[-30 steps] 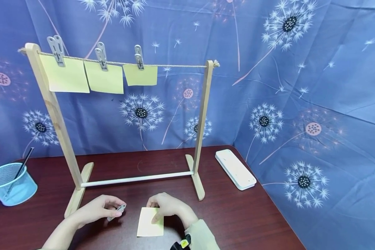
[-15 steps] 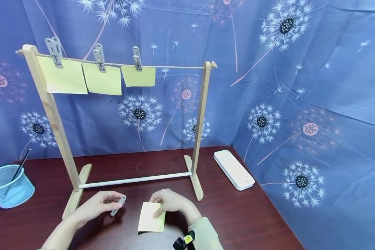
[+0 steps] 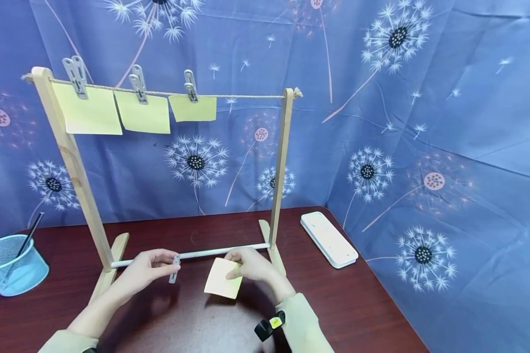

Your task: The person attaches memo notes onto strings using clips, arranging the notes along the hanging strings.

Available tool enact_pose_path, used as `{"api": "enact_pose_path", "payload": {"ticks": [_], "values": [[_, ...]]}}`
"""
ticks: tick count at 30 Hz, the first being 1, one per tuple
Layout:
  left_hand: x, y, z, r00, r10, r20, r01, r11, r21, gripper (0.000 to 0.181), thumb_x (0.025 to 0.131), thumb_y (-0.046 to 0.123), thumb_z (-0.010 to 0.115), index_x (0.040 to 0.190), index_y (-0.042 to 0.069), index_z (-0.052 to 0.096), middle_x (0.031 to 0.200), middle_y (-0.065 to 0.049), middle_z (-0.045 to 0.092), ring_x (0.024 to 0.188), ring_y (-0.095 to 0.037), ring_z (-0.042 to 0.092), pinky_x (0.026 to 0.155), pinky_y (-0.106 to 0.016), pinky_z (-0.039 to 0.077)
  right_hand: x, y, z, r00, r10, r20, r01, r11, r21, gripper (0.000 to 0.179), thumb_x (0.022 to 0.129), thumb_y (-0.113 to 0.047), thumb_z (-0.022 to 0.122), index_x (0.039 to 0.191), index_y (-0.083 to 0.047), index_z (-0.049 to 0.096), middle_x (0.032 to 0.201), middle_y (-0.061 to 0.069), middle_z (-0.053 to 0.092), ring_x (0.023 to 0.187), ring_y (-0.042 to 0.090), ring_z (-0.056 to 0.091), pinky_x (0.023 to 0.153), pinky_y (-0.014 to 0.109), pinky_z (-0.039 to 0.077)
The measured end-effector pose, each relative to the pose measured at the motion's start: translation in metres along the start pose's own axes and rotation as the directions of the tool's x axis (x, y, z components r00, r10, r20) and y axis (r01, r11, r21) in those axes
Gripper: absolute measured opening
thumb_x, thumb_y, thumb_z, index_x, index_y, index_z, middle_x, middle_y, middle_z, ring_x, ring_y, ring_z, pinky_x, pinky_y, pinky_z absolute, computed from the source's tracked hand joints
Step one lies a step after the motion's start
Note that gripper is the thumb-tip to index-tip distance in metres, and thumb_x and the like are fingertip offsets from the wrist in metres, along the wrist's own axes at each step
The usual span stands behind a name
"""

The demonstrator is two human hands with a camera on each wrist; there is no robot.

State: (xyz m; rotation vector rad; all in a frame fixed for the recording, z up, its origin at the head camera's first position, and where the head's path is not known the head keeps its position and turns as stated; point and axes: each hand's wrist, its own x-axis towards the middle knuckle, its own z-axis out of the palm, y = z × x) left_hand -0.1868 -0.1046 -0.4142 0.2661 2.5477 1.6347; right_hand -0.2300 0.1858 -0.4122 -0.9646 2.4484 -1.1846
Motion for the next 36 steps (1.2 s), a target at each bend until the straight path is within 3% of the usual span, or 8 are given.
{"api": "enact_pose_path", "payload": {"ticks": [5,10,14,17,25,33,36], "values": [[0.011,0.016,0.001,0.998,0.003,-0.070,-0.002,1.000,0.013,0.039,0.087,0.025,0.074,0.117,0.001,0.066,0.106,-0.010,0.072,0.097,-0.018,0.068,0.084,-0.033,0.052,0.000,-0.004,-0.015,0.994,0.002,-0.107,-0.006,0.999,-0.036,0.020,0.079,-0.003,0.077,0.096,-0.001,0.066,0.089,0.012,0.073,0.070,-0.001,0.056,0.068,0.017,0.046],[0.021,0.037,-0.002,0.989,0.106,-0.107,-0.103,0.994,0.027,0.039,0.085,0.021,0.076,0.115,-0.001,0.066,0.104,-0.012,0.072,0.093,-0.019,0.070,0.078,-0.026,0.051,0.004,-0.006,-0.027,0.973,0.020,-0.228,-0.016,1.000,0.020,0.023,0.080,-0.002,0.076,0.099,0.004,0.064,0.091,0.017,0.073,0.074,0.001,0.059,0.070,0.019,0.048],[0.029,0.058,-0.004,0.973,0.195,-0.123,-0.193,0.981,0.032,0.037,0.084,0.019,0.077,0.114,-0.001,0.066,0.102,-0.013,0.073,0.089,-0.018,0.071,0.074,-0.023,0.053,0.006,-0.012,-0.037,0.931,0.092,-0.354,-0.067,0.994,0.081,0.025,0.080,-0.002,0.076,0.102,0.003,0.065,0.091,0.016,0.072,0.073,0.003,0.060,0.068,0.019,0.049],[0.035,0.076,-0.005,0.965,0.232,-0.125,-0.232,0.973,0.013,0.037,0.084,0.017,0.077,0.115,0.000,0.066,0.102,-0.014,0.073,0.089,-0.017,0.071,0.072,-0.024,0.055,0.008,-0.016,-0.046,0.901,0.105,-0.422,-0.053,0.990,0.132,0.024,0.082,0.000,0.074,0.103,0.007,0.064,0.090,0.019,0.071,0.070,0.004,0.061,0.064,0.020,0.051],[0.046,0.126,-0.002,0.950,0.282,-0.131,-0.287,0.958,-0.021,0.040,0.082,0.018,0.079,0.118,0.004,0.066,0.106,-0.014,0.073,0.096,-0.021,0.071,0.079,-0.027,0.055,0.017,-0.036,-0.064,0.826,0.131,-0.548,-0.033,0.982,0.185,0.024,0.083,-0.001,0.074,0.103,0.008,0.064,0.092,0.021,0.072,0.066,0.002,0.062,0.064,0.018,0.050],[0.062,0.178,0.000,0.936,0.336,-0.106,-0.334,0.942,0.035,0.042,0.083,0.022,0.079,0.121,0.009,0.066,0.103,-0.012,0.074,0.096,-0.022,0.071,0.089,-0.040,0.053,0.029,-0.064,-0.085,0.754,0.130,-0.644,0.004,0.979,0.203,0.027,0.086,0.000,0.071,0.110,0.008,0.062,0.104,0.028,0.068,0.071,0.003,0.061,0.065,0.016,0.052],[0.070,0.192,-0.001,0.924,0.370,-0.091,-0.367,0.929,0.050,0.043,0.085,0.021,0.077,0.124,0.008,0.065,0.107,-0.013,0.073,0.100,-0.023,0.070,0.091,-0.041,0.053,0.037,-0.066,-0.092,0.713,0.113,-0.692,0.053,0.975,0.214,0.028,0.086,0.001,0.071,0.111,0.009,0.061,0.105,0.029,0.068,0.072,0.000,0.060,0.066,0.015,0.052]]}}
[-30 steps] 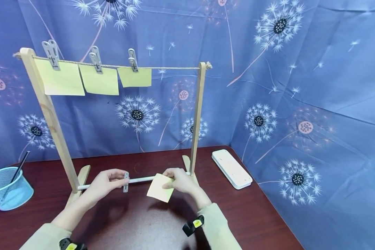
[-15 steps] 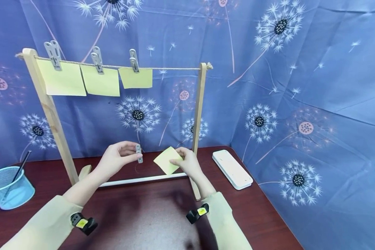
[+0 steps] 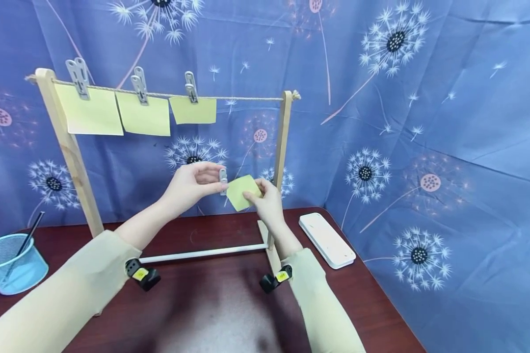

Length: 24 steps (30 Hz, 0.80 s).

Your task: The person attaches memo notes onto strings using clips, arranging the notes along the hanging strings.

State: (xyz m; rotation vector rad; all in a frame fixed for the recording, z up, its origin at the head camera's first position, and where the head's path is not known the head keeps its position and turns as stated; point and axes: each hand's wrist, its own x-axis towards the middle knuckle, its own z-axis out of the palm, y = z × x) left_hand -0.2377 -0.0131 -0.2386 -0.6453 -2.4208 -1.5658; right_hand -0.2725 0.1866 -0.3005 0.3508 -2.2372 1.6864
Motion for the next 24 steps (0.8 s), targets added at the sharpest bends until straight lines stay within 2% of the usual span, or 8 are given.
{"api": "enact_pose_path", "payload": {"ticks": [3,7,13,19,24], "values": [[0.011,0.010,-0.003,0.999,0.047,0.005,-0.048,0.999,0.021,0.042,0.086,0.021,0.075,0.125,0.006,0.064,0.111,-0.013,0.072,0.103,-0.023,0.070,0.090,-0.040,0.054,0.008,-0.011,0.002,0.999,-0.002,-0.034,0.004,0.998,0.067,0.030,0.087,0.001,0.069,0.113,0.010,0.059,0.108,0.031,0.066,0.073,0.000,0.061,0.068,0.014,0.052],[0.023,0.023,-0.008,0.995,0.104,-0.005,-0.103,0.993,0.048,0.043,0.087,0.018,0.075,0.126,0.005,0.063,0.116,-0.013,0.070,0.105,-0.024,0.069,0.089,-0.037,0.055,0.018,-0.027,0.004,0.997,-0.013,-0.074,0.021,0.994,0.108,0.030,0.089,0.000,0.067,0.115,0.011,0.058,0.106,0.029,0.065,0.073,0.000,0.060,0.068,0.014,0.052],[0.037,0.043,-0.018,0.987,0.153,-0.045,-0.148,0.985,0.091,0.043,0.087,0.017,0.075,0.127,0.005,0.063,0.118,-0.013,0.070,0.105,-0.023,0.069,0.091,-0.036,0.054,0.034,-0.045,0.004,0.985,-0.053,-0.162,0.076,0.987,0.144,0.030,0.089,0.001,0.067,0.115,0.012,0.058,0.098,0.022,0.066,0.072,0.001,0.058,0.066,0.014,0.050],[0.048,0.069,-0.033,0.983,0.172,-0.067,-0.166,0.982,0.087,0.045,0.088,0.015,0.074,0.130,0.006,0.061,0.124,-0.012,0.067,0.109,-0.022,0.067,0.094,-0.033,0.053,0.045,-0.054,0.002,0.982,-0.077,-0.174,0.113,0.972,0.206,0.029,0.089,0.004,0.066,0.115,0.013,0.057,0.093,0.012,0.066,0.072,0.002,0.060,0.067,0.015,0.051],[0.055,0.095,-0.043,0.965,0.245,-0.098,-0.233,0.965,0.118,0.045,0.088,0.015,0.073,0.130,0.005,0.060,0.124,-0.012,0.067,0.110,-0.022,0.066,0.095,-0.030,0.052,0.050,-0.061,0.000,0.978,-0.107,-0.182,0.147,0.964,0.223,0.027,0.089,0.005,0.064,0.114,0.012,0.056,0.086,0.003,0.064,0.071,0.002,0.061,0.067,0.016,0.051]]}}
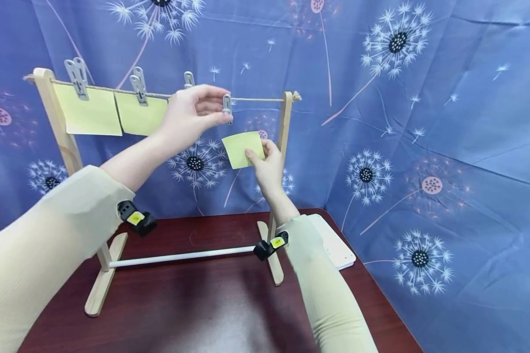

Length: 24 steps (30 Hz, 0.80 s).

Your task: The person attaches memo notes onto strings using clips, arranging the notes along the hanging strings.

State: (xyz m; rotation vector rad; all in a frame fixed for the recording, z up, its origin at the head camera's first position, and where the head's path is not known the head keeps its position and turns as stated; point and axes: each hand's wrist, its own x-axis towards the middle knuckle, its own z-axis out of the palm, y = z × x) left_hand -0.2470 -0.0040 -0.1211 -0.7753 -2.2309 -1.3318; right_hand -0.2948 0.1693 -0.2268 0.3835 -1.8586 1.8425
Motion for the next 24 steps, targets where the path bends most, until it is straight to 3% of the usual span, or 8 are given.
{"api": "enact_pose_path", "payload": {"ticks": [9,16,20,24], "values": [[0.024,0.030,-0.001,0.999,0.049,0.017,-0.050,0.997,0.064,0.044,0.093,0.011,0.067,0.134,0.005,0.055,0.125,-0.011,0.064,0.110,-0.019,0.065,0.094,-0.024,0.050,0.009,-0.014,0.011,0.998,-0.016,-0.055,0.021,0.996,0.085,0.020,0.089,0.005,0.064,0.108,0.009,0.057,0.083,-0.003,0.062,0.071,0.003,0.060,0.066,0.017,0.050],[0.037,0.039,0.003,0.997,0.072,0.005,-0.072,0.988,0.138,0.044,0.095,0.011,0.063,0.138,0.006,0.052,0.125,-0.010,0.062,0.110,-0.017,0.065,0.094,-0.023,0.050,0.016,-0.025,0.018,0.998,-0.008,-0.068,0.019,0.986,0.165,0.013,0.089,0.006,0.063,0.101,0.003,0.058,0.080,-0.005,0.061,0.071,0.004,0.061,0.069,0.018,0.049],[0.042,0.041,0.007,0.999,0.053,-0.007,-0.051,0.986,0.158,0.043,0.096,0.010,0.062,0.137,0.004,0.053,0.126,-0.010,0.062,0.111,-0.017,0.066,0.094,-0.021,0.049,0.019,-0.029,0.020,0.998,-0.010,-0.064,0.023,0.980,0.199,0.014,0.090,0.008,0.062,0.102,0.005,0.058,0.080,-0.004,0.062,0.072,0.005,0.061,0.069,0.018,0.050],[0.047,0.044,0.009,0.999,-0.026,-0.023,0.030,0.978,0.205,0.043,0.096,0.014,0.062,0.138,0.007,0.053,0.127,-0.007,0.063,0.110,-0.014,0.066,0.093,-0.021,0.049,0.022,-0.032,0.022,0.999,-0.007,-0.053,0.019,0.976,0.218,0.016,0.091,0.006,0.062,0.106,0.007,0.057,0.081,-0.004,0.062,0.072,0.005,0.062,0.070,0.018,0.050]]}}
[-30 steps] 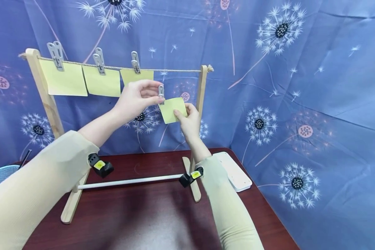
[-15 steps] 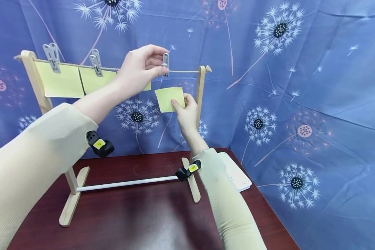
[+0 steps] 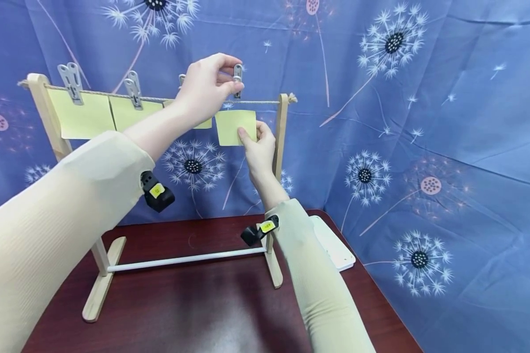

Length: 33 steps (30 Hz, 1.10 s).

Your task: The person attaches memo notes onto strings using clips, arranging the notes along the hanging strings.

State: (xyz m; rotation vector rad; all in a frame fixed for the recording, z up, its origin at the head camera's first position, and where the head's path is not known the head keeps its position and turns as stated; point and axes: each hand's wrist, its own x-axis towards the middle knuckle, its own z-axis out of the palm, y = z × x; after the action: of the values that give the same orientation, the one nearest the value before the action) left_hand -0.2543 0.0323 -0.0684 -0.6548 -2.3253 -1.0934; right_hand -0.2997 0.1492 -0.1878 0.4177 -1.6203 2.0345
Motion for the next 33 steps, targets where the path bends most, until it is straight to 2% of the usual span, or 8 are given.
{"api": "enact_pose_path", "payload": {"ticks": [4,9,15,22,27,33], "values": [[0.0043,0.0046,0.0017,0.998,-0.061,-0.016,0.062,0.997,0.050,0.042,0.097,0.018,0.063,0.137,0.011,0.054,0.127,-0.002,0.064,0.108,-0.010,0.066,0.091,-0.021,0.047,0.0030,-0.0013,0.0012,1.000,0.010,0.003,-0.010,0.999,0.037,0.016,0.092,0.006,0.061,0.107,0.006,0.056,0.082,-0.003,0.062,0.073,0.005,0.062,0.070,0.018,0.050],[0.0064,0.0072,0.0034,0.997,-0.069,-0.031,0.070,0.996,0.048,0.041,0.096,0.019,0.063,0.136,0.012,0.055,0.126,-0.001,0.065,0.107,-0.008,0.065,0.092,-0.019,0.045,0.0068,-0.0027,0.0021,1.000,0.027,0.004,-0.027,0.996,0.090,0.011,0.092,0.007,0.059,0.099,-0.001,0.056,0.080,-0.002,0.062,0.070,0.005,0.061,0.065,0.016,0.048],[0.0066,0.0050,0.0027,0.994,-0.090,-0.060,0.090,0.996,0.005,0.038,0.095,0.019,0.065,0.132,0.011,0.058,0.118,-0.001,0.067,0.103,-0.007,0.065,0.089,-0.016,0.044,0.0085,-0.0047,0.0028,0.999,0.033,0.004,-0.033,0.995,0.093,0.014,0.091,0.007,0.060,0.093,-0.006,0.055,0.073,-0.005,0.061,0.063,0.003,0.056,0.058,0.017,0.040],[0.0045,0.0018,0.0035,0.997,-0.062,-0.055,0.063,0.998,0.011,0.033,0.094,0.018,0.067,0.124,0.008,0.063,0.113,-0.003,0.069,0.100,-0.009,0.066,0.087,-0.015,0.046,0.0090,-0.0040,0.0032,1.000,0.028,0.007,-0.029,0.995,0.100,0.015,0.091,0.007,0.061,0.094,-0.006,0.055,0.072,-0.005,0.060,0.061,0.003,0.055,0.056,0.015,0.039],[0.0032,0.0021,0.0073,0.999,-0.019,-0.048,0.021,0.998,0.054,0.027,0.093,0.016,0.068,0.118,0.006,0.066,0.110,-0.006,0.069,0.100,-0.012,0.066,0.091,-0.019,0.046,0.0093,-0.0035,0.0032,1.000,0.025,0.009,-0.026,0.995,0.101,0.014,0.091,0.008,0.060,0.096,-0.004,0.056,0.075,-0.005,0.061,0.063,0.002,0.056,0.057,0.015,0.040],[0.0023,0.0041,0.0102,0.997,0.001,-0.071,0.005,0.997,0.080,0.023,0.094,0.019,0.067,0.113,0.007,0.068,0.105,-0.005,0.071,0.096,-0.011,0.068,0.091,-0.019,0.046,0.0104,-0.0022,0.0022,1.000,0.026,0.007,-0.026,0.994,0.110,0.014,0.091,0.009,0.060,0.095,-0.004,0.056,0.076,-0.004,0.061,0.063,0.003,0.057,0.057,0.015,0.042]]}}
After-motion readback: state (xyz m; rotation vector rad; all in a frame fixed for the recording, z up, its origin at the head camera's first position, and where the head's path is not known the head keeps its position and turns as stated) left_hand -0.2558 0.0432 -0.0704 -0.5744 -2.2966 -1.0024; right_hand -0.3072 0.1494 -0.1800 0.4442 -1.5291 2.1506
